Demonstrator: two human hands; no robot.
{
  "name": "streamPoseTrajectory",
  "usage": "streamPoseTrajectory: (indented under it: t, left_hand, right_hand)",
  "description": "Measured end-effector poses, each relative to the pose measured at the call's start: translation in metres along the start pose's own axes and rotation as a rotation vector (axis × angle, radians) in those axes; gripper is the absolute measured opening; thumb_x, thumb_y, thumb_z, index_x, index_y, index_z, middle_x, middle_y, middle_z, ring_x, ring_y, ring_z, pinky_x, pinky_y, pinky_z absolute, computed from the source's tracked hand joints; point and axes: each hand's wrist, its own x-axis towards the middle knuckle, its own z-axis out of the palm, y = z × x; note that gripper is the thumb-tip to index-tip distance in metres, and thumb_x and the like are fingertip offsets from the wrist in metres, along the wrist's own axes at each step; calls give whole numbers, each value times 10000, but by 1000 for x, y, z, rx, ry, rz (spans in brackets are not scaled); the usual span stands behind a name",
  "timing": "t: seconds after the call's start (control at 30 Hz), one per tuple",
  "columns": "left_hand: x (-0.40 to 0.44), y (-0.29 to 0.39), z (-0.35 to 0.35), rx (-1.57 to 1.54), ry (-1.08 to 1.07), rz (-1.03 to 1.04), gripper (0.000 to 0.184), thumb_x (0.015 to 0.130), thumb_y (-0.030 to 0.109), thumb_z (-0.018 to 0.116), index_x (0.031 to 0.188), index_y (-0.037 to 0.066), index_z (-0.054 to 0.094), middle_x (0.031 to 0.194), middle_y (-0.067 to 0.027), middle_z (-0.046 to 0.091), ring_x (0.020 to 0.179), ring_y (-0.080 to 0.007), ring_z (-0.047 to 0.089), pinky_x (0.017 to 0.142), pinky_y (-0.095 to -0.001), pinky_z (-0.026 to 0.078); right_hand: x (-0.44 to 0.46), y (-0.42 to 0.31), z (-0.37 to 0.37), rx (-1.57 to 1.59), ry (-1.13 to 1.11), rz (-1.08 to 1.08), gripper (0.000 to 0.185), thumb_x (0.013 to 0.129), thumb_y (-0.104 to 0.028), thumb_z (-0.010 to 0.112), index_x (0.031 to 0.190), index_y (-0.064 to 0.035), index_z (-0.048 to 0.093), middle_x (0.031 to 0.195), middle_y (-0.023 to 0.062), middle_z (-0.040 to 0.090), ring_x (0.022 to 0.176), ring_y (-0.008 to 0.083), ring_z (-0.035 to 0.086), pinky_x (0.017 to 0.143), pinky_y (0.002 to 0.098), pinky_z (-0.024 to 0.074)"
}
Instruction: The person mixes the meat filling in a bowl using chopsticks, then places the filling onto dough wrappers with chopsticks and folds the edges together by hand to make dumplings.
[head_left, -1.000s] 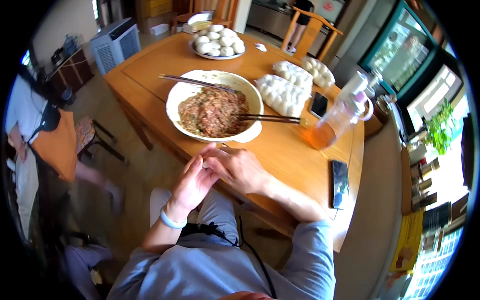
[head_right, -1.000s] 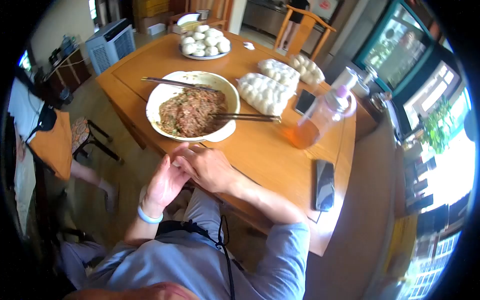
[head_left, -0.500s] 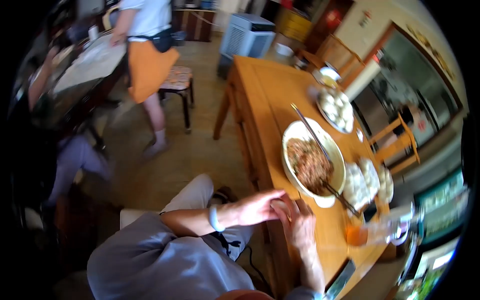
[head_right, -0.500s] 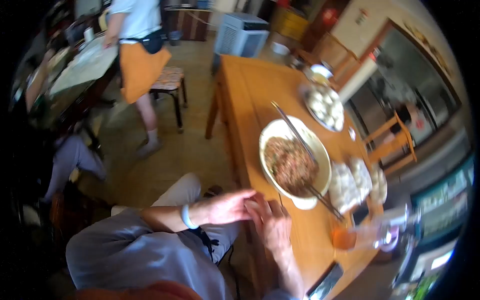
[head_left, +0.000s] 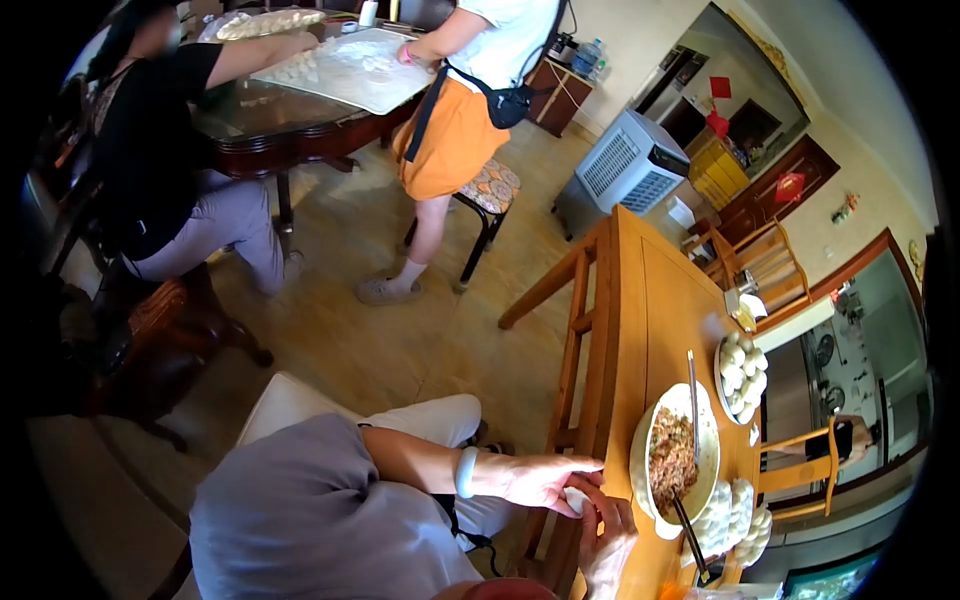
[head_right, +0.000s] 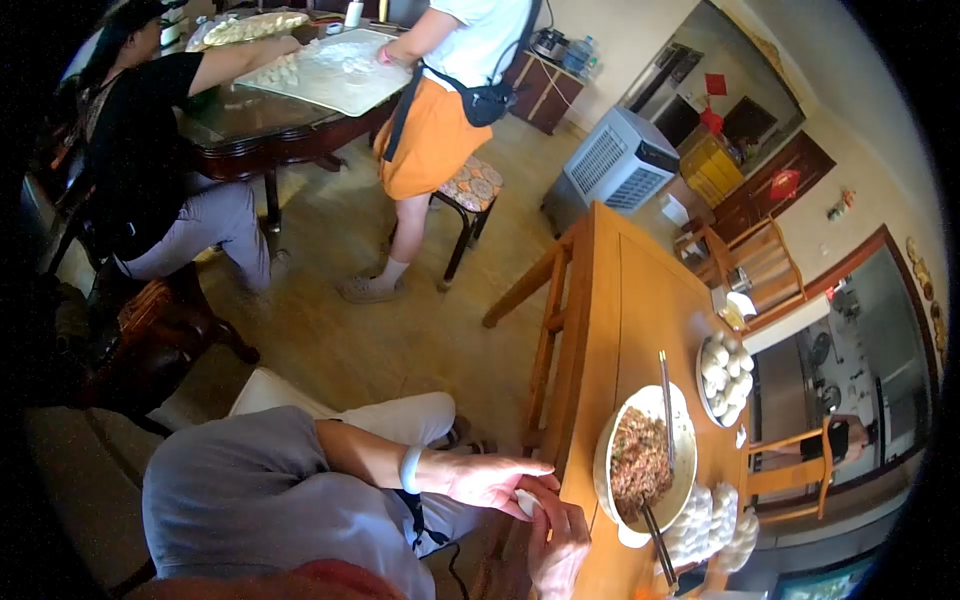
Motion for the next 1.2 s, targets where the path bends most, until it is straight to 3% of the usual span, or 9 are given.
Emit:
streamPoseTrajectory:
  t: [0.03, 0.07, 0.27, 0.37, 0.5, 0.6, 0.7, 0.87, 1.2]
  left_hand:
    - [-3, 2, -2, -9, 4, -1, 358, 876, 404, 520, 1013, 75, 481, 943, -73, 604, 805, -150, 587, 711, -289, 515]
    - [-3, 5, -12, 12, -53, -18, 395, 895, 404, 490, 1088, 59, 487, 1053, -66, 581, 948, -148, 558, 832, -290, 475]
    - [-13, 22, -20, -1, -3, 26, 389, 903, 396, 476, 1091, 56, 483, 1037, -68, 572, 928, -145, 563, 810, -278, 477]
    - [-17, 29, -22, -18, 14, 43, 397, 907, 397, 467, 1104, 52, 482, 1044, -63, 567, 918, -142, 565, 795, -272, 482]
    - [-20, 36, -19, -20, -26, 67, 377, 932, 374, 422, 1079, 37, 503, 1036, -69, 563, 911, -151, 562, 830, -271, 471]
    - [-22, 38, -11, -12, -133, 73, 373, 947, 359, 386, 1051, 25, 514, 1019, -77, 563, 864, -149, 560, 837, -274, 471]
    - [-20, 38, -8, 43, -249, 45, 386, 954, 361, 361, 1030, 17, 520, 980, -77, 564, 822, -142, 551, 836, -281, 474]
    - [-8, 29, -12, 56, -179, -29, 400, 954, 385, 350, 1010, 32, 529, 919, -55, 563, 789, -128, 540, 833, -301, 465]
    - [-4, 31, -4, 107, -66, -110, 372, 954, 385, 355, 941, 50, 514, 852, -45, 556, 757, -128, 550, 785, -325, 478]
  right_hand:
    - [4, -4, 2, -16, -2, -7, 141, 806, -52, 582, 933, -80, 638, 727, 107, 544, 617, 243, 555, 531, 334, 440]
    - [6, -10, 3, -33, -3, -12, 138, 806, -54, 584, 932, -77, 637, 733, 110, 546, 626, 248, 562, 533, 337, 442]
    - [24, -7, 18, -41, -23, -61, 126, 800, -60, 591, 921, -45, 623, 751, 127, 554, 649, 276, 567, 553, 358, 447]
    - [34, -14, 22, -34, -40, -4, 155, 788, -111, 619, 941, -94, 637, 795, 113, 576, 710, 292, 571, 663, 397, 458]
    - [37, -14, 24, -23, 0, -16, 271, 808, -253, 621, 1021, -85, 622, 1001, 144, 536, 913, 307, 516, 773, 422, 420]
    - [38, -8, 25, -89, 59, -104, 401, 850, -387, 541, 1102, -78, 584, 1138, 194, 469, 1029, 348, 454, 846, 456, 374]
    - [36, 2, 27, -23, -37, -49, 493, 875, -465, 454, 1153, -69, 550, 1190, 234, 431, 1076, 379, 425, 891, 477, 329]
    - [34, 5, 28, -32, -59, -110, 475, 890, -405, 436, 1118, -8, 560, 1166, 216, 479, 1033, 357, 463, 857, 454, 342]
    - [32, 5, 23, -178, -59, -172, 462, 937, -377, 328, 1130, -21, 550, 1167, 196, 481, 1025, 340, 469, 844, 456, 354]
